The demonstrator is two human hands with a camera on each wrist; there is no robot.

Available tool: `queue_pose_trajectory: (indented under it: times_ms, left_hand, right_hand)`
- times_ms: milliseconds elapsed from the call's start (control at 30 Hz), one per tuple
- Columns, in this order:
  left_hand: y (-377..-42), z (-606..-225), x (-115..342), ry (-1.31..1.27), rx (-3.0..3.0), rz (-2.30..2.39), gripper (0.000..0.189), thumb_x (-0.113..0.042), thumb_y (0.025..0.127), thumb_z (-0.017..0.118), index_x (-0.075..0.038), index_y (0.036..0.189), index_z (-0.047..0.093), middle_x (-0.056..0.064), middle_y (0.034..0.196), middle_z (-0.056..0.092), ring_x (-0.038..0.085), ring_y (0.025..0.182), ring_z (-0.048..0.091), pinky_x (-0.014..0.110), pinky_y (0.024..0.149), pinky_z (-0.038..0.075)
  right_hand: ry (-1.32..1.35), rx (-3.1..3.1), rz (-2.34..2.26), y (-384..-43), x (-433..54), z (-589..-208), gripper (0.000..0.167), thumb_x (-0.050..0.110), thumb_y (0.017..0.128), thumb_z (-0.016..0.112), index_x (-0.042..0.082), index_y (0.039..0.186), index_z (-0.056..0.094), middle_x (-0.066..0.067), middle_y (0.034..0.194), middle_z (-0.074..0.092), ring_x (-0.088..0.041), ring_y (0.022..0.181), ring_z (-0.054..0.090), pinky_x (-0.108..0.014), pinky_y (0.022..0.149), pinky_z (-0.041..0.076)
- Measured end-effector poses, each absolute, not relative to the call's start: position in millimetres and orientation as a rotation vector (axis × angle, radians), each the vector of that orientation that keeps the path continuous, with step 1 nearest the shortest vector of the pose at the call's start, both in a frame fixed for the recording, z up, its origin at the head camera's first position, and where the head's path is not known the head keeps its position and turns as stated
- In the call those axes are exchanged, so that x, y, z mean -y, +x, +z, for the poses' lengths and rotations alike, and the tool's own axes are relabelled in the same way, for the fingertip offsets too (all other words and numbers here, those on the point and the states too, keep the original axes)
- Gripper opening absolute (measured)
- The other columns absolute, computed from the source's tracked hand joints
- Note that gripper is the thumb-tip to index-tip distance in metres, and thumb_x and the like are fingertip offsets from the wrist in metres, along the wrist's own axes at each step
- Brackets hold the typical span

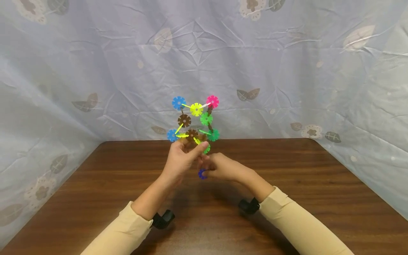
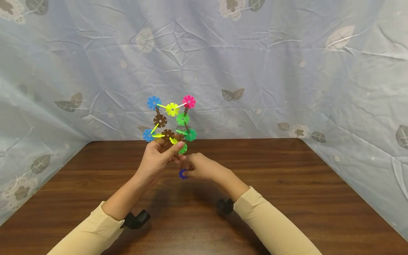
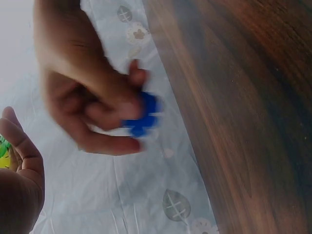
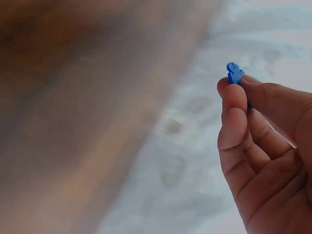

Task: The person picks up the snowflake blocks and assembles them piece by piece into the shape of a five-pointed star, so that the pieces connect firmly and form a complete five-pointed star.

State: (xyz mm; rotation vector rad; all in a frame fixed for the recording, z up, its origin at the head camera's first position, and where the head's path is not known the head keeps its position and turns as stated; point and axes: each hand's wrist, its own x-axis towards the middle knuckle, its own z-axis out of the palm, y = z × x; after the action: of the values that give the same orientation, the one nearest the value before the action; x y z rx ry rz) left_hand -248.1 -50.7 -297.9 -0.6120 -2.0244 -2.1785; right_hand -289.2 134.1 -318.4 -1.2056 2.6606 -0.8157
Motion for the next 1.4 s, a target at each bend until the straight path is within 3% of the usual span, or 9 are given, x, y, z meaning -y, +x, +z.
queue_pose_trajectory:
  times_ms: [267, 467, 733, 967, 1233, 1400]
  left_hand:
    - [-250, -298, 49, -0.654, 2.035, -2.162, 0.015, -0.018, 0.101, 0.071, -0.005, 0.096, 0.066, 0.0, 0.073, 0.077, 0.019, 0.069, 0.076, 0.038, 0.072, 0.063]
    - [-249, -298, 50, -0.676, 2.041, -2.135, 0.021, -0.019, 0.101, 0.071, 0.0, 0.111, 0.069, -0.004, 0.08, 0.077, 0.015, 0.07, 0.076, 0.036, 0.072, 0.063]
    - [-248, -296, 53, -0.704, 2.043, -2.129, 0.031, -0.015, 0.102, 0.068, 0.001, 0.129, 0.064, -0.008, 0.088, 0.071, 0.012, 0.068, 0.074, 0.028, 0.067, 0.059]
    - [-247, -295, 53, -0.707, 2.06, -2.155, 0.029, -0.015, 0.103, 0.068, 0.0, 0.128, 0.063, -0.006, 0.09, 0.07, 0.017, 0.071, 0.075, 0.027, 0.066, 0.059]
    - [-249, -296, 51, -0.693, 2.072, -2.156, 0.03, -0.017, 0.103, 0.068, 0.0, 0.128, 0.064, -0.004, 0.092, 0.071, 0.017, 0.073, 0.077, 0.029, 0.068, 0.06]
    - [-250, -297, 50, -0.687, 2.059, -2.152, 0.029, -0.016, 0.103, 0.067, 0.001, 0.127, 0.064, -0.003, 0.094, 0.071, 0.015, 0.072, 0.077, 0.03, 0.067, 0.061]
  right_hand:
    - [-1.301, -2.795, -0.934, -267, -150, -290, 0.011, 0.006, 0.101, 0.068, 0.005, 0.112, 0.066, -0.007, 0.096, 0.079, -0.015, 0.082, 0.073, -0.023, 0.071, 0.059]
    - [-1.336, -2.898, -1.005, -263, -153, -286, 0.004, 0.005, 0.101, 0.068, 0.006, 0.102, 0.065, -0.005, 0.086, 0.073, -0.01, 0.073, 0.061, -0.024, 0.066, 0.053]
    - [-1.355, -2.867, -1.305, -262, -161, -273, 0.025, 0.002, 0.103, 0.063, -0.001, 0.127, 0.069, -0.015, 0.103, 0.077, -0.022, 0.082, 0.073, -0.028, 0.074, 0.062]
    - [-1.271, -2.766, -1.544, -258, -163, -263, 0.026, 0.004, 0.106, 0.058, -0.004, 0.129, 0.068, -0.018, 0.108, 0.077, -0.032, 0.085, 0.073, -0.031, 0.077, 0.064]
    - [-1.245, -2.553, -1.824, -262, -157, -270, 0.028, 0.001, 0.106, 0.056, -0.009, 0.13, 0.066, -0.028, 0.119, 0.074, -0.007, 0.088, 0.074, -0.034, 0.081, 0.065]
    - [-1.164, -2.427, -1.988, -262, -153, -274, 0.025, 0.003, 0.106, 0.057, -0.006, 0.128, 0.067, -0.024, 0.117, 0.075, -0.018, 0.089, 0.073, -0.038, 0.084, 0.065]
